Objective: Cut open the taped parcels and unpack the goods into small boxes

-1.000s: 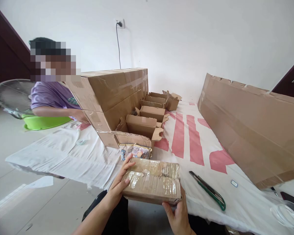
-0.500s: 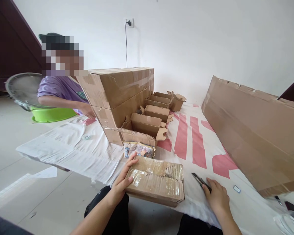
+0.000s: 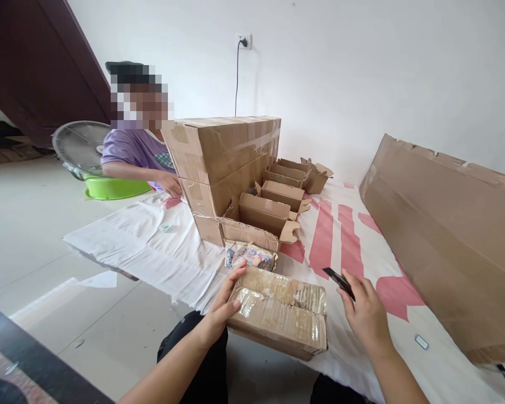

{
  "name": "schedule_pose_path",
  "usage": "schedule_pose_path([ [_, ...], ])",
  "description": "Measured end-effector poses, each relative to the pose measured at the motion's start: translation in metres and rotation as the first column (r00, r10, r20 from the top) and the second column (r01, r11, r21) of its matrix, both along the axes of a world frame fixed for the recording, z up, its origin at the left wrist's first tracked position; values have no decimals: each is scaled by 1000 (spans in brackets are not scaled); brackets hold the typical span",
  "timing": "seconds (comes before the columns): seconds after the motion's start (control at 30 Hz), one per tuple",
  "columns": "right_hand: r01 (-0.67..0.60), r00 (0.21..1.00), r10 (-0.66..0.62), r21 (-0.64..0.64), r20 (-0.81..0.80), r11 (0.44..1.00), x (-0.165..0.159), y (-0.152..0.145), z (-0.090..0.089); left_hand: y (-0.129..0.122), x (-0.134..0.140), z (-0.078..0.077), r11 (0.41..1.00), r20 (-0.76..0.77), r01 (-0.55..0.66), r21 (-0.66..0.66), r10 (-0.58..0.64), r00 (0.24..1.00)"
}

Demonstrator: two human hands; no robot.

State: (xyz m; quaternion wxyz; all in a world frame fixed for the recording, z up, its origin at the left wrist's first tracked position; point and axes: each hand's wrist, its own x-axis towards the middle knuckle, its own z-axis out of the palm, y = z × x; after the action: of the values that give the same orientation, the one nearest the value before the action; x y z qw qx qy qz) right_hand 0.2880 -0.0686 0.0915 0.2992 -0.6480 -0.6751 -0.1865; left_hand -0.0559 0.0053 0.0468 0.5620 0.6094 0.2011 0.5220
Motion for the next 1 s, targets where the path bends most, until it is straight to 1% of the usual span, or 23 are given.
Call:
schedule_pose_path([
  [0.07, -156, 983, 155, 2, 98, 988, -28, 11, 30, 0, 0, 0, 1000, 1, -5, 13, 5, 1000],
  [0.1, -242, 958, 243, -29, 153, 970, -43, 16, 41, 0, -1, 0, 1000, 3, -7, 13, 7, 1000],
  [0.13, -298, 930, 307, -73, 202, 952, -57, 21, 51, 0, -1, 0, 1000, 2, -5, 10, 5, 1000],
  [0.2, -369, 875, 397, -149, 278, 917, -85, 30, 63, 0, -1, -1, 1000, -1, -3, -1, 3, 1000],
  [0.27, -403, 827, 454, -216, 331, 890, -109, 37, 68, 0, -1, -3, 1000, 0, -2, -9, 2, 1000],
  [0.33, -417, 794, 486, -253, 366, 873, -127, 43, 70, 0, -1, -5, 1000, 11, -2, -1, 2, 1000],
  [0.47, -440, 757, 509, -255, 410, 861, -148, 51, 71, 1, 0, -9, 999, 14, -32, 3, 32, 999],
  [0.57, -459, 736, 528, -262, 423, 849, -149, 51, 70, 1, 0, -11, 999, 8, -39, 4, 39, 999],
  [0.67, -454, 734, 527, -268, 428, 850, -140, 47, 72, 1, 0, -10, 1000, 22, -17, -5, 17, 1000],
  [1.0, -414, 702, 519, -314, 488, 854, -86, 13, 77, -4, 0, 4, 999, 22, -21, -38, 22, 1000],
])
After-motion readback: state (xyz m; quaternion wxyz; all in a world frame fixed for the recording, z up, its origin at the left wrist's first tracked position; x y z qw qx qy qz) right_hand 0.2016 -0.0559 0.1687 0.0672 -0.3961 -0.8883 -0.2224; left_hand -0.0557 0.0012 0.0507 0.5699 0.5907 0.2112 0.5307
